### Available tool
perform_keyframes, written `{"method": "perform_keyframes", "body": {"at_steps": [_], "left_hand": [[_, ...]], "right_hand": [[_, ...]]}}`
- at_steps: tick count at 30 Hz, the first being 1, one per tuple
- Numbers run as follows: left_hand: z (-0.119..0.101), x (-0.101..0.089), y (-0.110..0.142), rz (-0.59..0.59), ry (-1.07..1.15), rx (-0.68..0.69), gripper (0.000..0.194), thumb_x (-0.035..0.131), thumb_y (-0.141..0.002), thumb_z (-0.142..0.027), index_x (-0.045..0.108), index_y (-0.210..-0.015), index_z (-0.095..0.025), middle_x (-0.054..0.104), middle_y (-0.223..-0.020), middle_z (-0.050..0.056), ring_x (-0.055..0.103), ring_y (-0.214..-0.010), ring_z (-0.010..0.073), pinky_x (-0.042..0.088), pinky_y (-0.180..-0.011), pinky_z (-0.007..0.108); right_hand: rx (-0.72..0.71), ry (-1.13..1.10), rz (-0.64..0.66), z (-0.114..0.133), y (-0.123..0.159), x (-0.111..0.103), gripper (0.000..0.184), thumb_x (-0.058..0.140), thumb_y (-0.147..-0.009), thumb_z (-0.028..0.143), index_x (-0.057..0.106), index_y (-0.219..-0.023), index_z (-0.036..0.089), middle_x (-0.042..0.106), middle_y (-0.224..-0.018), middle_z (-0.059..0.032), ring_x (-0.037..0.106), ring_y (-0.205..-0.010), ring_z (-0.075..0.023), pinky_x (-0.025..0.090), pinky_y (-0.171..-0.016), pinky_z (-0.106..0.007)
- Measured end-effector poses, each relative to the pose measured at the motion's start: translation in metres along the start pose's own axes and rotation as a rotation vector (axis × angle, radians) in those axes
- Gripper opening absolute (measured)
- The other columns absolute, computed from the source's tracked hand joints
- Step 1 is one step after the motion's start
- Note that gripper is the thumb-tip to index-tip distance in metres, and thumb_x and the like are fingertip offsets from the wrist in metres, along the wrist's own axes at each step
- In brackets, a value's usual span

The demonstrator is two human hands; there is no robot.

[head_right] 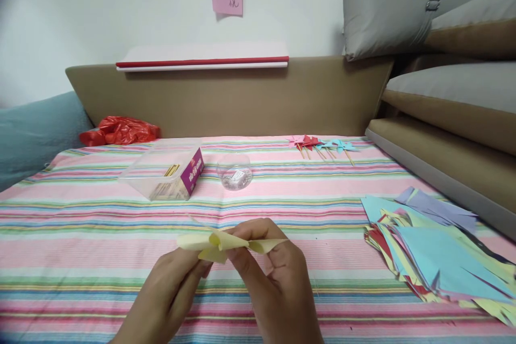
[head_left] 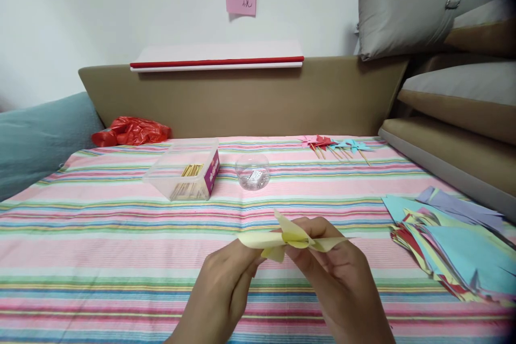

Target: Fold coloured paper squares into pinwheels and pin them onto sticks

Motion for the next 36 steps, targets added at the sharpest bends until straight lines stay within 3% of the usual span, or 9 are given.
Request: {"method": "perform_keyframes", "body": {"at_steps": [7, 17, 21, 24, 26, 29, 32, 36], "left_hand": [[-0.001, 0.001, -0.001, 0.021, 0.003, 0.016, 0.038, 0.046, -0.097, -0.002, 0.058, -0.118, -0.031, 0.064, -0.083, -0.005, 0.059, -0.069, 0.011, 0.046, -0.065, 0.019], [-0.006, 0.001, 0.0, 0.027, -0.032, 0.066, 0.028, 0.045, -0.097, -0.002, 0.055, -0.106, -0.026, 0.066, -0.086, -0.004, 0.061, -0.07, 0.0096, 0.048, -0.067, 0.017], [-0.008, -0.001, 0.001, -0.027, -0.127, 0.118, 0.023, 0.043, -0.097, -0.005, 0.053, -0.098, -0.025, 0.063, -0.079, -0.004, 0.06, -0.065, 0.0099, 0.046, -0.061, 0.018], [-0.006, -0.004, 0.004, -0.081, -0.26, 0.125, 0.018, 0.043, -0.097, -0.01, 0.053, -0.093, -0.024, 0.058, -0.072, -0.005, 0.057, -0.057, 0.0107, 0.043, -0.053, 0.02], [-0.006, -0.009, 0.005, -0.13, -0.405, 0.13, 0.015, 0.045, -0.097, -0.013, 0.053, -0.091, -0.024, 0.057, -0.068, -0.005, 0.056, -0.054, 0.0113, 0.041, -0.05, 0.022], [-0.019, -0.016, 0.007, -0.234, -0.59, 0.27, 0.015, 0.047, -0.094, -0.008, 0.055, -0.096, -0.021, 0.061, -0.069, -0.003, 0.056, -0.055, 0.0121, 0.038, -0.049, 0.023], [-0.029, -0.022, 0.008, -0.305, -0.636, 0.383, 0.021, 0.049, -0.091, 0.0, 0.057, -0.101, -0.017, 0.064, -0.069, 0.0, 0.053, -0.054, 0.0113, 0.037, -0.049, 0.023], [-0.03, -0.023, 0.01, -0.298, -0.633, 0.409, 0.022, 0.052, -0.089, 0.001, 0.059, -0.103, -0.014, 0.067, -0.073, 0.003, 0.05, -0.055, 0.011, 0.037, -0.05, 0.023]], "right_hand": [[0.034, 0.003, 0.013, -0.002, 0.0, 0.001, 0.006, 0.074, -0.09, 0.034, 0.073, -0.091, 0.028, 0.073, -0.087, 0.0019, 0.065, -0.083, -0.014, 0.052, -0.079, -0.023], [-0.009, 0.049, 0.027, -0.008, -0.003, -0.004, 0.012, 0.072, -0.091, 0.035, 0.07, -0.086, 0.025, 0.063, -0.076, 0.0014, 0.061, -0.077, -0.0141, 0.052, -0.073, -0.023], [-0.104, 0.003, 0.139, -0.002, -0.005, -0.003, 0.001, 0.071, -0.093, 0.03, 0.072, -0.093, 0.03, 0.073, -0.088, 0.0012, 0.067, -0.088, -0.0143, 0.056, -0.08, -0.023], [-0.24, 0.052, 0.23, 0.01, -0.003, -0.003, 0.008, 0.073, -0.092, 0.031, 0.074, -0.1, 0.034, 0.078, -0.103, 0.0002, 0.069, -0.108, -0.0173, 0.057, -0.094, -0.028], [-0.262, 0.104, 0.21, 0.014, -0.003, -0.007, 0.017, 0.077, -0.089, 0.033, 0.074, -0.106, 0.037, 0.078, -0.112, 0.0008, 0.068, -0.116, -0.0174, 0.057, -0.097, -0.027], [-0.241, 0.141, 0.172, 0.017, -0.002, -0.011, 0.033, 0.083, -0.083, 0.03, 0.072, -0.111, 0.042, 0.077, -0.12, 0.0045, 0.068, -0.119, -0.0161, 0.057, -0.097, -0.024], [-0.274, 0.185, 0.184, 0.02, 0.0, -0.011, 0.03, 0.083, -0.084, 0.032, 0.073, -0.11, 0.041, 0.078, -0.118, 0.0043, 0.069, -0.118, -0.0174, 0.057, -0.099, -0.028], [-0.303, 0.227, 0.135, 0.023, 0.001, -0.015, 0.025, 0.084, -0.081, 0.04, 0.076, -0.105, 0.037, 0.079, -0.113, 0.0005, 0.07, -0.116, -0.0228, 0.058, -0.098, -0.035]]}}
Point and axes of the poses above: each hand's wrist, its own y-axis away from the middle knuckle, its own x-axis out of the palm, z = x × y, the point moved 6 cm from there along -y, towards the middle knuckle
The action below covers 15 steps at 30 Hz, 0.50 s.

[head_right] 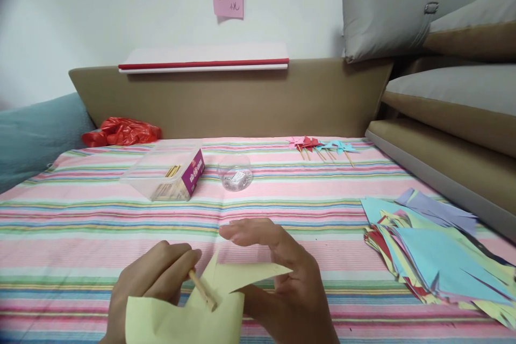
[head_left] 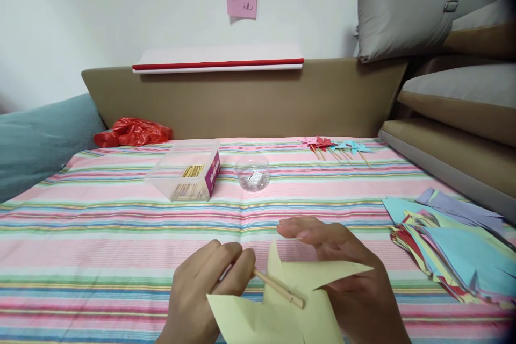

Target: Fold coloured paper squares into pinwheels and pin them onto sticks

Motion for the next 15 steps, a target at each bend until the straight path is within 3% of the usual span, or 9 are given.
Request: {"method": "perform_keyframes", "body": {"at_steps": [5, 11, 15], "left_hand": [[0.0002, -0.0002, 0.0028, -0.018, -0.02, -0.015, 0.023, 0.056, -0.085, -0.001, 0.059, -0.103, -0.016, 0.067, -0.075, 0.006, 0.048, -0.055, 0.0125, 0.036, -0.05, 0.026], [-0.0018, -0.0005, 0.002, 0.0, -0.028, 0.001, 0.028, 0.057, -0.083, -0.003, 0.056, -0.108, -0.016, 0.065, -0.078, 0.007, 0.045, -0.057, 0.0138, 0.035, -0.052, 0.026], [0.0007, -0.0025, 0.0033, -0.01, -0.024, 0.0, 0.027, 0.054, -0.084, -0.002, 0.057, -0.107, -0.017, 0.065, -0.076, 0.006, 0.044, -0.056, 0.0131, 0.034, -0.052, 0.026]], "right_hand": [[-0.066, 0.02, 0.02, 0.0028, 0.001, 0.003, 0.022, 0.082, -0.083, 0.04, 0.077, -0.104, 0.036, 0.079, -0.11, -0.0029, 0.07, -0.113, -0.0271, 0.057, -0.098, -0.042], [-0.069, 0.017, -0.06, 0.0085, 0.0015, 0.0076, 0.008, 0.081, -0.083, 0.043, 0.079, -0.09, 0.038, 0.079, -0.104, -0.0022, 0.071, -0.104, -0.0259, 0.058, -0.087, -0.039], [-0.005, 0.006, -0.067, 0.0083, 0.0028, 0.0065, 0.01, 0.084, -0.079, 0.045, 0.08, -0.084, 0.037, 0.079, -0.105, -0.0015, 0.072, -0.1, -0.024, 0.059, -0.084, -0.035]]}}
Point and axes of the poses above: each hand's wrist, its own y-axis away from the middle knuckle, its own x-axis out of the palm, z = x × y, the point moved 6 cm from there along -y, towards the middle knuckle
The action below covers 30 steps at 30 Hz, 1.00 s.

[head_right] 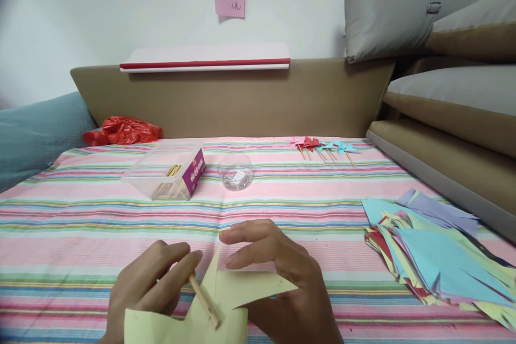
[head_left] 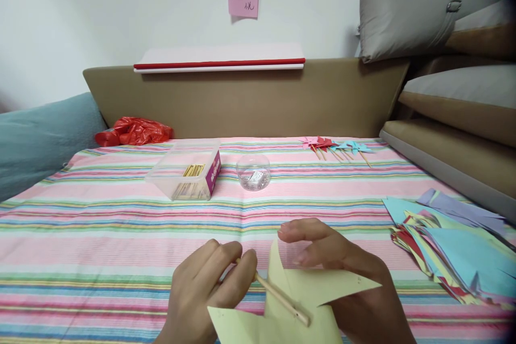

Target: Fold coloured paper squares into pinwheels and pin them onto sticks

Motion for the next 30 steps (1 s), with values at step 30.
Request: {"method": "perform_keyframes", "body": {"at_steps": [30], "left_hand": [[0.027, 0.071, 0.038, 0.064, 1.101, -1.36, 0.039, 0.063, -0.09, -0.057, 0.073, -0.094, -0.02, 0.063, -0.089, 0.003, 0.05, -0.068, 0.0139, 0.042, -0.059, 0.022]], "right_hand": [[0.484, 0.386, 0.321, -0.069, 0.018, 0.037, 0.033, 0.053, -0.1, 0.043, 0.061, -0.08, 0.019, 0.059, -0.074, 0.0009, 0.051, -0.069, -0.0141, 0.038, -0.064, -0.026]]}}
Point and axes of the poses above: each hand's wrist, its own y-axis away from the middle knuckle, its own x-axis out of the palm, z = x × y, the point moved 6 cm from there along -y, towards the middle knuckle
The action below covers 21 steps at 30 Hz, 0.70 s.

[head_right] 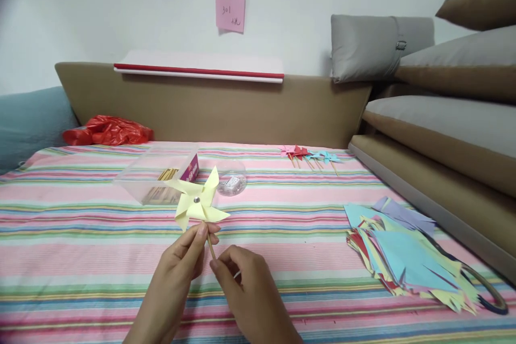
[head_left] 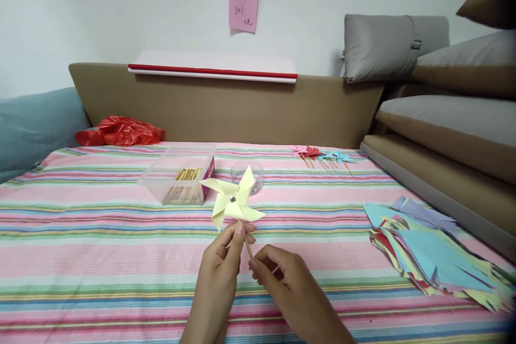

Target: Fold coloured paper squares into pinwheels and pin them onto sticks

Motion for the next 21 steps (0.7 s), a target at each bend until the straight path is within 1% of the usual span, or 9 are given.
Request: {"method": "perform_keyframes", "body": {"at_steps": [2, 5, 6, 9, 11, 14, 16, 19, 21], "left_hand": [[-0.001, 0.004, 0.002, -0.009, 0.016, -0.008, 0.04, 0.062, -0.091, -0.058, 0.073, -0.096, -0.02, 0.063, -0.086, 0.003, 0.05, -0.065, 0.0137, 0.043, -0.057, 0.023], [0.001, 0.012, 0.004, 0.027, 0.043, -0.053, 0.046, 0.059, -0.091, -0.061, 0.072, -0.107, -0.02, 0.066, -0.088, 0.003, 0.048, -0.058, 0.0126, 0.045, -0.053, 0.025], [0.004, 0.015, 0.005, 0.045, 0.051, -0.075, 0.048, 0.058, -0.091, -0.062, 0.071, -0.112, -0.021, 0.068, -0.092, 0.005, 0.051, -0.061, 0.0135, 0.048, -0.056, 0.026], [0.013, 0.024, 0.006, 0.12, 0.053, -0.116, 0.056, 0.058, -0.092, -0.062, 0.065, -0.131, -0.023, 0.071, -0.103, 0.008, 0.062, -0.081, 0.018, 0.054, -0.073, 0.029], [0.019, 0.029, 0.007, 0.146, 0.047, -0.102, 0.059, 0.062, -0.09, -0.061, 0.062, -0.135, -0.023, 0.071, -0.099, 0.007, 0.063, -0.083, 0.0192, 0.053, -0.074, 0.03], [0.025, 0.033, 0.01, 0.151, -0.001, -0.097, 0.06, 0.061, -0.088, -0.065, 0.065, -0.129, -0.021, 0.066, -0.085, 0.004, 0.052, -0.064, 0.0164, 0.044, -0.059, 0.028], [0.028, 0.037, 0.013, 0.183, -0.064, -0.112, 0.059, 0.057, -0.088, -0.069, 0.068, -0.12, -0.02, 0.054, -0.072, -0.001, 0.041, -0.059, 0.0155, 0.036, -0.057, 0.028], [0.031, 0.042, 0.016, 0.239, -0.152, -0.114, 0.058, 0.051, -0.088, -0.071, 0.069, -0.111, -0.021, 0.035, -0.061, -0.005, 0.036, -0.058, 0.0165, 0.031, -0.06, 0.029], [0.035, 0.045, 0.017, 0.253, -0.191, -0.089, 0.058, 0.047, -0.089, -0.072, 0.069, -0.107, -0.021, 0.033, -0.058, -0.006, 0.036, -0.057, 0.0172, 0.03, -0.06, 0.03]], "right_hand": [[-0.036, 0.048, -0.01, 0.0, 0.0, 0.002, 0.034, 0.05, -0.102, 0.042, 0.058, -0.077, 0.019, 0.06, -0.074, 0.0002, 0.053, -0.07, -0.015, 0.038, -0.065, -0.027], [-0.077, 0.125, -0.082, -0.001, 0.0, 0.002, 0.036, 0.045, -0.103, 0.042, 0.057, -0.078, 0.02, 0.062, -0.076, -0.0011, 0.055, -0.071, -0.0164, 0.039, -0.066, -0.028], [-0.085, 0.153, -0.116, -0.001, 0.0, 0.0, 0.038, 0.043, -0.104, 0.044, 0.057, -0.078, 0.02, 0.061, -0.075, -0.0014, 0.055, -0.07, -0.0167, 0.039, -0.066, -0.028], [-0.093, 0.21, -0.194, -0.003, 0.0, -0.008, 0.042, 0.039, -0.105, 0.049, 0.057, -0.079, 0.021, 0.06, -0.075, -0.0018, 0.054, -0.07, -0.0179, 0.04, -0.065, -0.029], [-0.089, 0.241, -0.227, -0.006, -0.002, -0.019, 0.041, 0.038, -0.104, 0.05, 0.057, -0.081, 0.022, 0.06, -0.076, -0.0018, 0.055, -0.071, -0.0186, 0.041, -0.066, -0.029], [-0.047, 0.283, -0.279, -0.016, -0.011, -0.054, 0.038, 0.043, -0.103, 0.048, 0.057, -0.079, 0.022, 0.059, -0.073, -0.0004, 0.056, -0.071, -0.0186, 0.043, -0.065, -0.03], [-0.007, 0.266, -0.314, -0.026, -0.025, -0.087, 0.035, 0.048, -0.101, 0.047, 0.058, -0.078, 0.022, 0.059, -0.071, 0.0006, 0.057, -0.07, -0.0182, 0.045, -0.066, -0.029], [0.068, 0.227, -0.379, -0.044, -0.061, -0.144, 0.028, 0.051, -0.102, 0.039, 0.06, -0.083, 0.02, 0.062, -0.076, 0.0008, 0.058, -0.065, -0.0145, 0.047, -0.062, -0.028], [0.153, 0.183, -0.428, -0.058, -0.092, -0.179, 0.027, 0.052, -0.103, 0.036, 0.061, -0.086, 0.017, 0.061, -0.076, 0.0015, 0.056, -0.061, -0.0118, 0.048, -0.058, -0.026]]}}
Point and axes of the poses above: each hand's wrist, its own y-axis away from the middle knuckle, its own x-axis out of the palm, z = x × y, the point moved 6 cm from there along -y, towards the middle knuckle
